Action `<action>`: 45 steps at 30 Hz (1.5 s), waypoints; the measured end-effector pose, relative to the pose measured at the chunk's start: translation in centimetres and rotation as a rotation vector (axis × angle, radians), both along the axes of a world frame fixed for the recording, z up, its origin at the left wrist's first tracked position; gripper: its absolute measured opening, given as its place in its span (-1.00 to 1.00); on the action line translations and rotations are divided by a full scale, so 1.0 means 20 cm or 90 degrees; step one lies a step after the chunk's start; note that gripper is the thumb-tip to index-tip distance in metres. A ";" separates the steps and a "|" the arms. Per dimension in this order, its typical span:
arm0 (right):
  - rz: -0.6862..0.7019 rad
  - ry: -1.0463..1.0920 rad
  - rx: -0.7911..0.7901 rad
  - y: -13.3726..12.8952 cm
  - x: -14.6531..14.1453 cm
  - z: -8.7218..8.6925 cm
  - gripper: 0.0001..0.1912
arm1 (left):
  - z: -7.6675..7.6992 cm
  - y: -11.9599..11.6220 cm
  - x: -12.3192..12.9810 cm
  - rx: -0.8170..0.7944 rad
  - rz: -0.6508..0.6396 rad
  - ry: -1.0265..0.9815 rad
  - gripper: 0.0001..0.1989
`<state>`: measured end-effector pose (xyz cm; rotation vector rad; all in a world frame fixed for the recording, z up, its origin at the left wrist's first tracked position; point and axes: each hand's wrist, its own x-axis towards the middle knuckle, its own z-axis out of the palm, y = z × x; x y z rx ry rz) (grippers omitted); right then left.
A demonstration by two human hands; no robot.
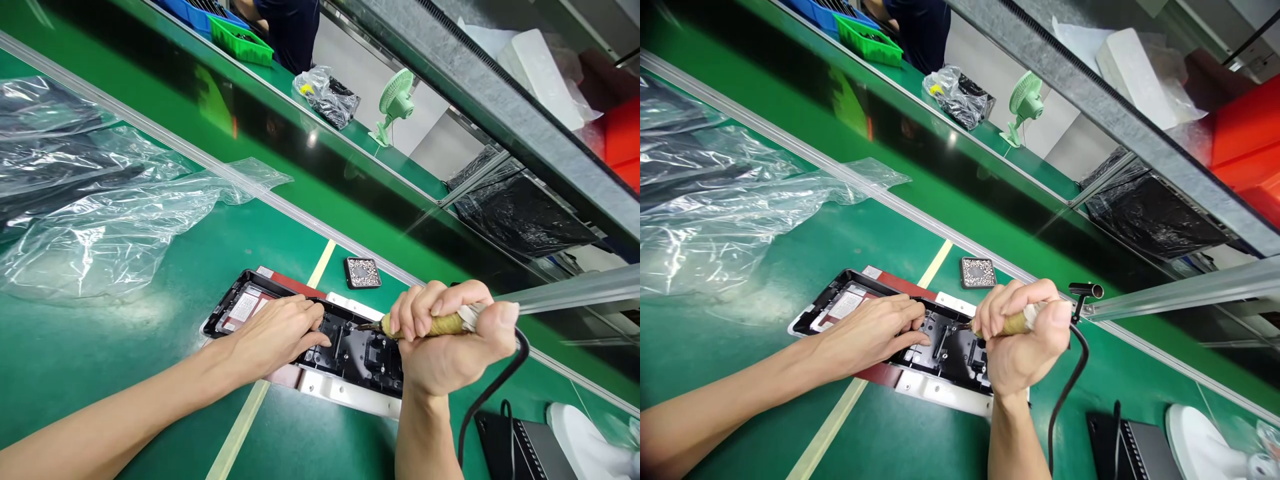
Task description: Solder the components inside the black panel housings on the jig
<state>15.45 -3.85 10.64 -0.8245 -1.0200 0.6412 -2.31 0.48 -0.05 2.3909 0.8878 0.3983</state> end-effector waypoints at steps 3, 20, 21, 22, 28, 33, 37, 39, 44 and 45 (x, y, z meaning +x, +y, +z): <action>0.006 -0.006 0.000 0.00 0.00 0.00 -0.50 | 0.00 0.00 0.00 -0.002 0.004 0.002 -0.64; -0.016 0.002 -0.034 0.02 -0.05 -0.01 -0.52 | 0.01 0.00 0.00 -0.011 0.000 0.004 -0.64; -0.021 0.006 -0.042 0.01 -0.05 -0.01 -0.52 | 0.01 0.00 0.00 -0.014 0.002 0.006 -0.65; -0.025 0.011 -0.049 0.01 -0.05 -0.01 -0.52 | 0.01 0.00 0.00 -0.017 0.003 0.008 -0.66; -0.010 0.033 -0.041 0.03 -0.07 -0.03 -0.53 | 0.04 0.00 0.00 -0.042 0.004 0.025 -0.71; 0.018 0.039 -0.033 0.03 -0.06 -0.05 -0.55 | 0.03 0.00 0.00 -0.058 0.007 0.034 -0.72; 0.022 0.027 -0.031 0.03 -0.05 -0.08 -0.55 | 0.02 0.00 -0.01 -0.068 0.009 0.034 -0.72; 0.026 0.029 -0.032 0.03 -0.05 -0.09 -0.55 | 0.02 0.01 -0.02 -0.077 0.009 0.030 -0.72; 0.032 0.034 -0.026 0.04 -0.05 -0.11 -0.56 | 0.03 0.01 -0.02 -0.094 0.012 0.031 -0.70; 0.034 0.036 -0.024 0.04 -0.05 -0.11 -0.56 | 0.03 0.01 -0.02 -0.093 0.014 0.035 -0.70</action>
